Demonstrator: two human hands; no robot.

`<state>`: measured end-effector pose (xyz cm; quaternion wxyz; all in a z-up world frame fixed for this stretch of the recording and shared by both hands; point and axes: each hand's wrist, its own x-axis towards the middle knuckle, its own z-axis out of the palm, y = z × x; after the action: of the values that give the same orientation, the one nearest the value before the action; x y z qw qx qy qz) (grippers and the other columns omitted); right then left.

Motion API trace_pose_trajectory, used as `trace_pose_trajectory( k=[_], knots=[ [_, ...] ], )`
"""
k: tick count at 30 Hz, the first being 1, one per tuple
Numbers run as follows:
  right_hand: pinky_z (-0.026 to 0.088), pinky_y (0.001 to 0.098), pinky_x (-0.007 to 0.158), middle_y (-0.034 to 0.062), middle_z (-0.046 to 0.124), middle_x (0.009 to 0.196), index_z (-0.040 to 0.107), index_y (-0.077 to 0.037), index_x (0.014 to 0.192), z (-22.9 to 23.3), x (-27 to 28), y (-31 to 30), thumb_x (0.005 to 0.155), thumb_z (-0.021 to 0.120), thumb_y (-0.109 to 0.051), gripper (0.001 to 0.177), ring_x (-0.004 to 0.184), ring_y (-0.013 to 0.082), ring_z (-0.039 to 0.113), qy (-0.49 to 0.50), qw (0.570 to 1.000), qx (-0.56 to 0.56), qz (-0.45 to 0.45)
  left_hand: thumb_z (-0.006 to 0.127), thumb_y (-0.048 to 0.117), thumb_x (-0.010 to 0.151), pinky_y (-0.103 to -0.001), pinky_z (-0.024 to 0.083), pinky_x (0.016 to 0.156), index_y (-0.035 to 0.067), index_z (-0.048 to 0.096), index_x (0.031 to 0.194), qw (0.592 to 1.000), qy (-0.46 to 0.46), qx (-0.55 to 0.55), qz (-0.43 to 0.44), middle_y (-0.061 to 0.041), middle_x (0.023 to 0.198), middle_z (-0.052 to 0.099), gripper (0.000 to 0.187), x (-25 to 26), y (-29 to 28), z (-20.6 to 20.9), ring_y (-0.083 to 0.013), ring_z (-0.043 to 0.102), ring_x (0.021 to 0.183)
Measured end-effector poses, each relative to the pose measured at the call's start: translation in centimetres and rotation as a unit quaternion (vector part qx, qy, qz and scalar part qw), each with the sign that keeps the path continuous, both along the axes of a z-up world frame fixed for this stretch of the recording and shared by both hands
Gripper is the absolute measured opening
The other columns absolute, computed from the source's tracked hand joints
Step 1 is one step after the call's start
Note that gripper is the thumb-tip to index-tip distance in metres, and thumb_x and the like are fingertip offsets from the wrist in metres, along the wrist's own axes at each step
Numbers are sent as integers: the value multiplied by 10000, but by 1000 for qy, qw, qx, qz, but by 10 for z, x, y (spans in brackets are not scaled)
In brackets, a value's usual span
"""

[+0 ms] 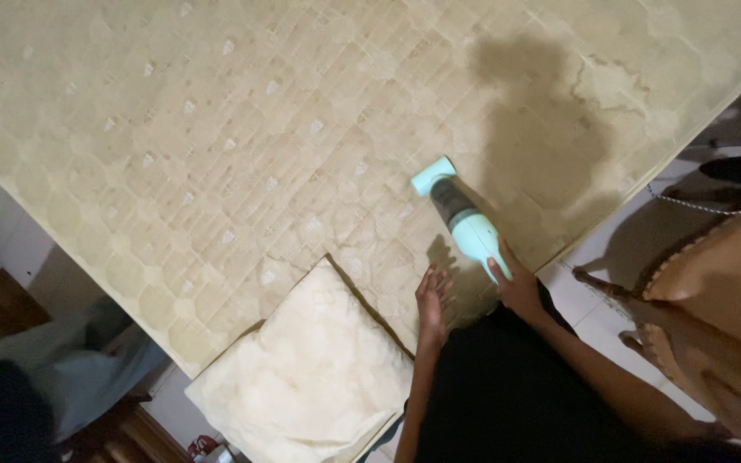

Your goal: The person uses a handheld vacuum cleaner to clean the surface of a mattress. They move the vacuum back and forth in a systematic pattern across the mattress, covering different sections from the edge to the center.

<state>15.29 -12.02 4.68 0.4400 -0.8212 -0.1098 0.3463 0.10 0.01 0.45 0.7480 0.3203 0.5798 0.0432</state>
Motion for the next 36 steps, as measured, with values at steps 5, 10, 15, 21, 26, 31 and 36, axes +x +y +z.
trace_pose_trajectory(
  k=[5,10,15,21,26,31,36],
  knots=[
    [489,305,483,151,725,1088,323,-271,1636,-38,15,70,1024,576,-475,693,518,130,552,15,998,53,-31,461,477,1026,-418,523,943,200,470,1552,1000,7,12,-11,-126,1454,599,594,0,-2,21,-286,617,1252],
    [435,321,380,68,587,694,307,-313,1644,-40,62,164,989,617,-511,752,476,119,511,124,983,115,-65,462,500,1027,-412,522,941,206,478,1547,999,22,34,-13,-113,1493,576,598,-2,-5,36,-276,610,1247],
    [448,311,379,30,623,703,311,-324,1625,-29,85,168,977,626,-521,747,485,101,542,136,986,83,-56,471,498,1019,-412,529,910,204,487,1540,998,14,50,-27,-122,1480,596,598,-9,-9,28,-266,627,1213],
    [432,291,402,-3,645,715,344,-306,1616,-10,62,74,984,598,-506,710,456,97,514,105,991,83,-28,472,507,1021,-406,545,899,209,485,1543,998,15,42,-43,-123,1475,586,602,-7,-16,7,-262,632,1187],
    [424,302,409,48,592,648,359,-288,1611,19,26,-18,988,568,-484,685,434,116,491,116,993,19,-31,483,495,1024,-395,548,898,185,473,1548,997,14,35,-61,-118,1464,599,609,-3,-19,5,-258,637,1189],
    [428,321,414,95,593,634,436,-279,1590,30,-3,-67,972,594,-453,661,443,157,495,101,991,-41,-73,471,486,1025,-382,544,899,181,466,1550,997,13,35,-67,-111,1451,606,608,2,-20,15,-248,644,1183],
    [450,290,463,71,719,1022,466,-200,1567,-29,-5,-43,996,632,-450,645,556,104,507,36,990,53,-125,455,479,1027,-386,543,888,184,489,1545,997,6,47,-67,-130,1440,615,597,4,-16,26,-254,650,1150]
  ],
)
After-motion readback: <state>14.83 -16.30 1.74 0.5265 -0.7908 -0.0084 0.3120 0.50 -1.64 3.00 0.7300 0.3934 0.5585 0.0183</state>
